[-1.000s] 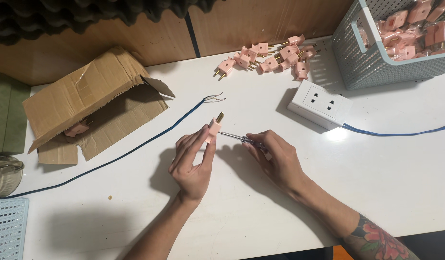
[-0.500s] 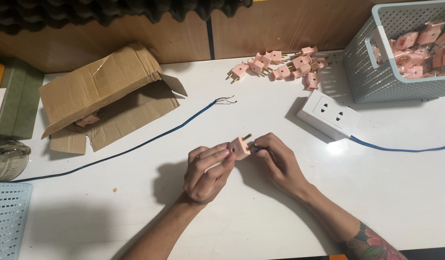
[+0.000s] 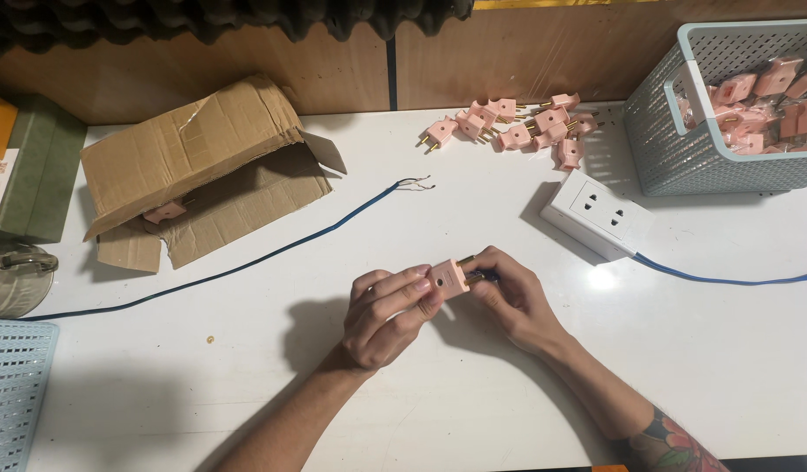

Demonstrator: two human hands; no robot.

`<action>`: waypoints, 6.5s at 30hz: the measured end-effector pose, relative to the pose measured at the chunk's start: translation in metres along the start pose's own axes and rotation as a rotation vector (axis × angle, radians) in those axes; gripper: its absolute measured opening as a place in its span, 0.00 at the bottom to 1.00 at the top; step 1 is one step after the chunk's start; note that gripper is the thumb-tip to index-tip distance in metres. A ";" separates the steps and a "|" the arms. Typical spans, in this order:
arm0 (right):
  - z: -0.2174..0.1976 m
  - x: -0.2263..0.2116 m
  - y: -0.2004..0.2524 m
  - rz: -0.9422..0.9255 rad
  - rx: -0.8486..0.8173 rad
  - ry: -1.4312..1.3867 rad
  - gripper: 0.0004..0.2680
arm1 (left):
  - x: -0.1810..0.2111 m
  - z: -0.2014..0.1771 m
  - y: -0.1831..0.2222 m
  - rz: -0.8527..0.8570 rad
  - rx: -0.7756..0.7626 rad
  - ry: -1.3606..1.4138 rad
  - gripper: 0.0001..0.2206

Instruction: The person assembles a power plug by inserting the internal metal components and wires into the plastic housing and securing the pieces with a screwdriver.

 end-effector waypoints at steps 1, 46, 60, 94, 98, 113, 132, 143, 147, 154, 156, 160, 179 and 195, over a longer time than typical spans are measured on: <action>0.000 0.012 0.003 0.002 -0.001 0.000 0.08 | -0.001 0.000 0.000 -0.002 0.000 0.000 0.08; -0.003 0.005 -0.001 -0.064 -0.039 0.109 0.12 | 0.002 0.004 0.007 0.024 -0.008 0.029 0.10; -0.008 0.011 0.002 -0.097 -0.012 0.131 0.08 | 0.000 0.005 0.013 0.017 -0.025 0.035 0.10; -0.023 -0.002 -0.008 -0.144 -0.054 0.973 0.09 | -0.042 0.008 0.011 -0.172 -0.085 -0.068 0.10; -0.023 -0.005 -0.012 -0.054 -0.066 0.936 0.09 | -0.042 0.013 0.015 -0.178 -0.094 0.012 0.10; -0.008 -0.003 0.000 0.025 0.114 -0.125 0.19 | -0.017 0.023 0.000 -0.099 -0.220 0.133 0.12; 0.095 -0.083 -0.076 -0.009 -0.002 0.152 0.14 | -0.151 0.031 0.080 -0.705 -0.823 -0.490 0.40; 0.280 -0.003 -0.224 -0.005 -0.309 0.559 0.10 | -0.157 0.026 0.086 -0.845 -1.152 -0.640 0.37; 0.314 -0.030 -0.239 0.031 -0.350 0.600 0.14 | -0.173 0.041 0.112 -1.039 -1.054 -0.562 0.39; 0.332 0.018 -0.269 0.017 -0.316 0.721 0.15 | -0.176 0.043 0.121 -1.030 -1.110 -0.567 0.39; 0.334 0.046 -0.278 -0.029 -0.342 0.827 0.15 | -0.174 0.044 0.120 -0.997 -1.135 -0.619 0.38; 0.342 0.029 -0.278 -0.073 -0.296 0.856 0.14 | -0.181 0.052 0.133 -1.024 -1.125 -0.555 0.40; 0.303 -0.056 -0.159 -0.526 -0.160 0.897 0.09 | -0.171 0.037 0.110 -0.896 -1.000 -0.503 0.35; 0.023 -0.024 0.013 -0.231 0.216 0.929 0.16 | 0.076 0.034 -0.095 -0.254 -0.722 0.696 0.11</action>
Point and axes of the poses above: each hand's wrist, its own y-axis away from the middle knuckle, its own z-axis out of the palm, x = y × z, the point moved 10 cm from there along -y, towards the middle knuckle, and after that the axes turned 8 degrees about -x, right-handed, at the moved point
